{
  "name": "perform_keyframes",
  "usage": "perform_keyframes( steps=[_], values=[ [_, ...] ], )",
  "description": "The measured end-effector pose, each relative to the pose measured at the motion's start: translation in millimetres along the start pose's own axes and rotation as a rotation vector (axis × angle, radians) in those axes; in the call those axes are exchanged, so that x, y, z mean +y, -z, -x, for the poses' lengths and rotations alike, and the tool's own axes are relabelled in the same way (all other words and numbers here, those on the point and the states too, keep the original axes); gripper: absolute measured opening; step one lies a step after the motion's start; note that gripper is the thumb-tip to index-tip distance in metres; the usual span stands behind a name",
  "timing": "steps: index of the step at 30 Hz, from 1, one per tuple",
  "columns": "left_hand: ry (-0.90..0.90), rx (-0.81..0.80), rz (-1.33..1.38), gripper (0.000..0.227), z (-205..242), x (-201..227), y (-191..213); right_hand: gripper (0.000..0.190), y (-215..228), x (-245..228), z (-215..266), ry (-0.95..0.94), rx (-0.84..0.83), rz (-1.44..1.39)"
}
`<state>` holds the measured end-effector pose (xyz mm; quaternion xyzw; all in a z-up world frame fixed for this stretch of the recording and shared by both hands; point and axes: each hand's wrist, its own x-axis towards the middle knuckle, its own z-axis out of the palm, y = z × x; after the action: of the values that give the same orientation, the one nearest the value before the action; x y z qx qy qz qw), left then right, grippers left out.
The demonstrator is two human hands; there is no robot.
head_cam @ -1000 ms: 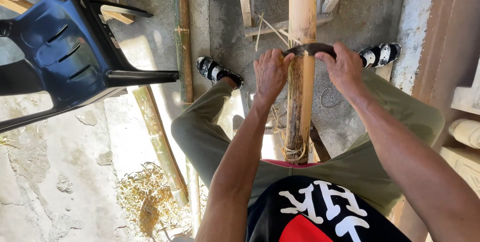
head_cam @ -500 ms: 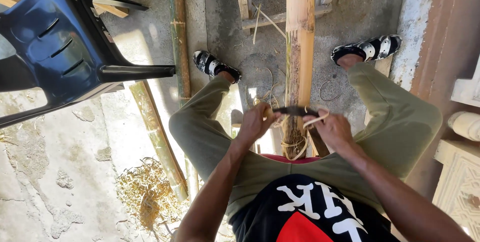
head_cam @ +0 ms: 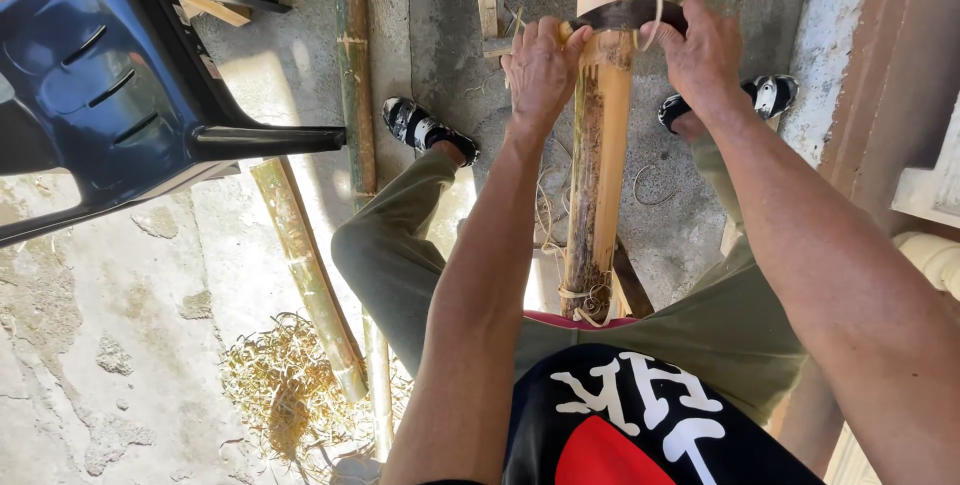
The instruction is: Scraping the outer green layer off a bamboo pole using a sickle.
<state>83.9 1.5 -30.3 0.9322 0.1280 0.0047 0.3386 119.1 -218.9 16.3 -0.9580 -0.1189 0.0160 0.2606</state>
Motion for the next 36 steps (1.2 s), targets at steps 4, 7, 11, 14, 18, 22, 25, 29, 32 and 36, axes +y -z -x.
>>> perform_keyframes(
  steps=[4, 7, 11, 14, 18, 22, 25, 29, 32, 36],
  values=[
    [-0.031, 0.047, -0.021, 0.049, 22.5, -4.6, 1.9, 0.054, 5.1, -12.4, 22.8, -0.098, -0.041, -0.006],
    [-0.051, 0.039, -0.010, 0.050, 34.2, -9.3, 5.9, 0.044, 21.9, -40.1, 31.4, -0.250, -0.109, -0.107],
    [-0.095, 0.012, 0.006, 0.050, 106.7, -17.4, 13.3, 0.040, 16.8, -37.7, 109.3, -0.236, -0.141, -0.012],
    [-0.167, 0.078, 0.043, 0.049, 147.0, -18.9, 23.3, 0.049, 8.1, -30.0, 150.9, -0.069, -0.073, 0.131],
    [-0.256, -0.053, 0.209, 0.046, 224.2, -42.0, 33.4, 0.044, 16.5, -57.0, 230.4, -0.246, -0.281, 0.004],
    [-0.200, -0.304, 0.154, 0.044, 253.4, -68.6, 43.0, 0.049, 15.9, -56.3, 255.4, -0.313, -0.700, 0.108],
    [-0.136, -0.289, 0.256, 0.044, 197.7, -66.0, 26.3, 0.029, 30.4, -70.4, 181.2, -0.481, -0.682, -0.203],
    [-0.080, -0.108, 0.101, 0.046, 78.6, -29.3, 7.1, 0.039, 23.6, -46.8, 75.4, -0.250, -0.311, -0.100],
    [-0.036, -0.030, 0.087, 0.046, 7.9, -7.8, 3.5, 0.047, 11.1, -11.2, 8.9, -0.084, -0.146, -0.055],
    [0.018, -0.030, 0.036, 0.045, 3.5, -0.2, 3.7, 0.052, 10.4, -13.1, 1.4, -0.064, -0.099, -0.013]
  ],
)
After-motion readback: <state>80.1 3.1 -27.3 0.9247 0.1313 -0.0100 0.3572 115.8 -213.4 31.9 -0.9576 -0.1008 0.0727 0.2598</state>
